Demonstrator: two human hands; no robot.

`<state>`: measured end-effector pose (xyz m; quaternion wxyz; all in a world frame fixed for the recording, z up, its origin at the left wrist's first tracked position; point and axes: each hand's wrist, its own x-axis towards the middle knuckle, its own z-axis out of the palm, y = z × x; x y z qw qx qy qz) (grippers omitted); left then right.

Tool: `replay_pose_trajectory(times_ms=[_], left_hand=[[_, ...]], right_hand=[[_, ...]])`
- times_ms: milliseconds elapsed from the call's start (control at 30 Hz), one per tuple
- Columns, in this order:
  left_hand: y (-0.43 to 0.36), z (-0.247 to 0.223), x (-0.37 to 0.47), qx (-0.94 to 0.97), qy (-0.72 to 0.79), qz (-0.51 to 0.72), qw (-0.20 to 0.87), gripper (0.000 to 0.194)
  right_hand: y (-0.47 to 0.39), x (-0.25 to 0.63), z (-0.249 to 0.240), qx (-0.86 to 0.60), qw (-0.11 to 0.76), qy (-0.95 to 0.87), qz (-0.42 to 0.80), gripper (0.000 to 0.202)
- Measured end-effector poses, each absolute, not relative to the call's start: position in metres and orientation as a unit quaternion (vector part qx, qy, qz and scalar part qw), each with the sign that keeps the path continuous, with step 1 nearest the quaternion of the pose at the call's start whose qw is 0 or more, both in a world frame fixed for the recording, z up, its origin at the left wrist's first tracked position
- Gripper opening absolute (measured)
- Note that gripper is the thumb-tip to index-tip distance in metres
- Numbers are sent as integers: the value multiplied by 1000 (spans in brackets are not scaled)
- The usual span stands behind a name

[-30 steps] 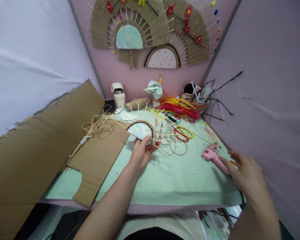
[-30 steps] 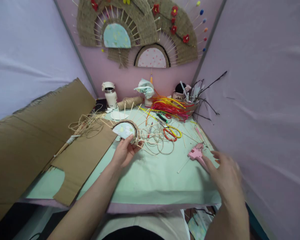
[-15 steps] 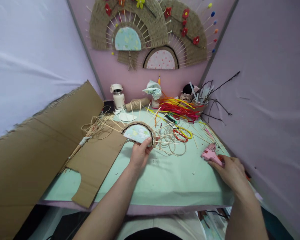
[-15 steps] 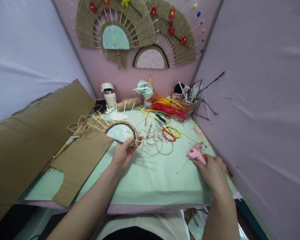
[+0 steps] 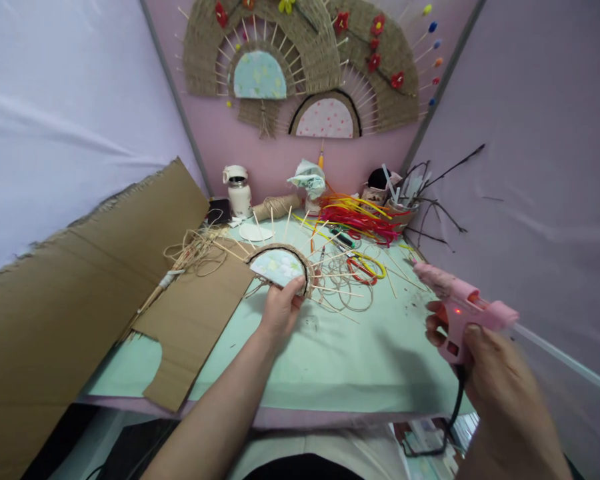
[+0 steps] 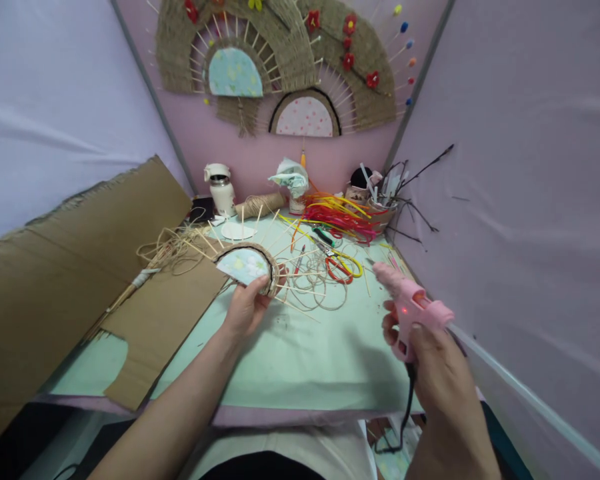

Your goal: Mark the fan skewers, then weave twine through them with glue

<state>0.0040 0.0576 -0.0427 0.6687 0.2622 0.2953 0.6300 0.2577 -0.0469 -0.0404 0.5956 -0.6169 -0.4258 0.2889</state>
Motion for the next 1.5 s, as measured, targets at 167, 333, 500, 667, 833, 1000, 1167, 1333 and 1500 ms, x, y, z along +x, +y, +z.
replay_pose_trajectory(times_ms=[167,333,500,667,833,1000,1167,1333,1500], left_hand=[[58,-45,3,284,289,625,667,50],[58,-45,3,283,295,624,666,46],[58,-46,3,284,295,627,663,43],[58,-47,4,285,295,624,665,40],[57,-47,4,289,293,623,665,40],[57,-46,4,274,306,623,665,44],[58,-46,5,257,322,627,661,42],[57,-46,4,269,315,627,660,38],[56,-46,4,265,316,628,661,37]], right_hand=[[-59,211,-31,-522,568,-453,447,44],[-53,194,-37,-516,536,-483,461,43],[-49,193,-45,-516,520,-492,471,39],[-47,189,-45,-513,516,-495,476,39],[-45,188,-46,-511,506,-499,484,39],[-44,188,-46,-503,498,-512,487,42],[-45,185,-43,-510,490,-523,476,44],[-46,188,-49,-512,499,-502,487,42],[-45,189,-50,-517,493,-505,485,43]])
